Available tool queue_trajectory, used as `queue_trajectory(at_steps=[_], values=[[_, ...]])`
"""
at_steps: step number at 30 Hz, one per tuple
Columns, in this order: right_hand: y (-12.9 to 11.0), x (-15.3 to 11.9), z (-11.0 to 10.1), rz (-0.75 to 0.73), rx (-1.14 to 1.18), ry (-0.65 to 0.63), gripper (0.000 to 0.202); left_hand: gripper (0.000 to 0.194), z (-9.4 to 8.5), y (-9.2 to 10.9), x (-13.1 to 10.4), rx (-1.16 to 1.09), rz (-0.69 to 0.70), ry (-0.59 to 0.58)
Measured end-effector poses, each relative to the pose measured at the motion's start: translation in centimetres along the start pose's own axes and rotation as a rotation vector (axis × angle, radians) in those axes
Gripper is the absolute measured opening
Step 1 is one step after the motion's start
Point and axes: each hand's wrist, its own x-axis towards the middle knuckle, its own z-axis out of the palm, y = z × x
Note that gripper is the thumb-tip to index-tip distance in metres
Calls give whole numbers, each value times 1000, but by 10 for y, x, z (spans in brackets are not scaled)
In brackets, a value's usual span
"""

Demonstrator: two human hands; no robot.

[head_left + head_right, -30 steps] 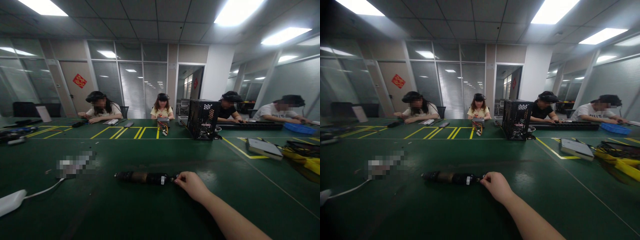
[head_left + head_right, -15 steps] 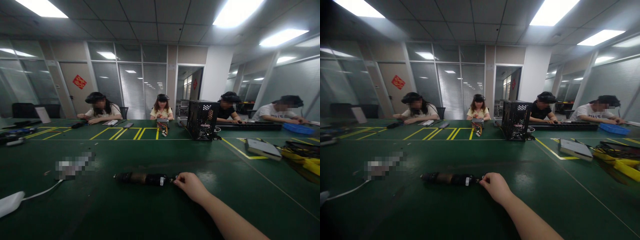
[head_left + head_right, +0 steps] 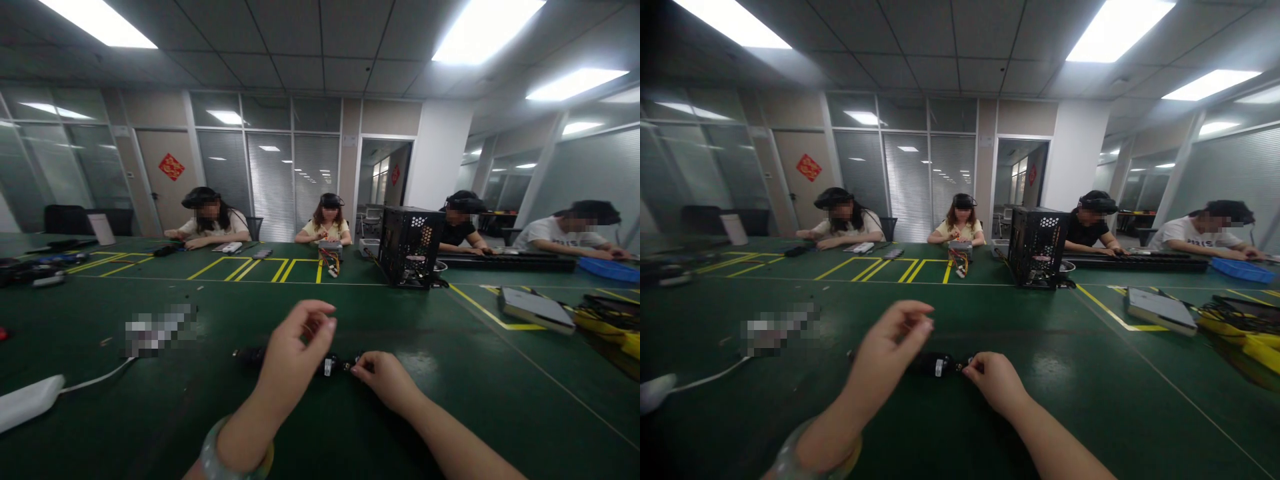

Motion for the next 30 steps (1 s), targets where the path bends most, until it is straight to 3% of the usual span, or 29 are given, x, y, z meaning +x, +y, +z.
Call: queue_trajectory(at_steps=[2, 3, 6, 10, 14, 30], values=[[2, 2, 2, -28, -14, 27, 17, 22, 21, -13, 3, 182, 90, -288], [3, 3, 3, -37, -21, 39, 17, 20, 31, -21, 3, 273, 131, -370], [3, 4, 3, -45, -32, 45, 15, 21, 51, -44, -3, 401, 188, -493], [0, 3, 1, -39, -44, 31, 18, 25, 55, -64, -9, 413, 191, -530], [-2, 2, -1, -17, -38, 9, 19, 25, 52, -71, -8, 403, 120, -577], [-2, 3, -1, -25, -50, -10, 19, 11, 63, -59, -12, 521, 106, -619]])
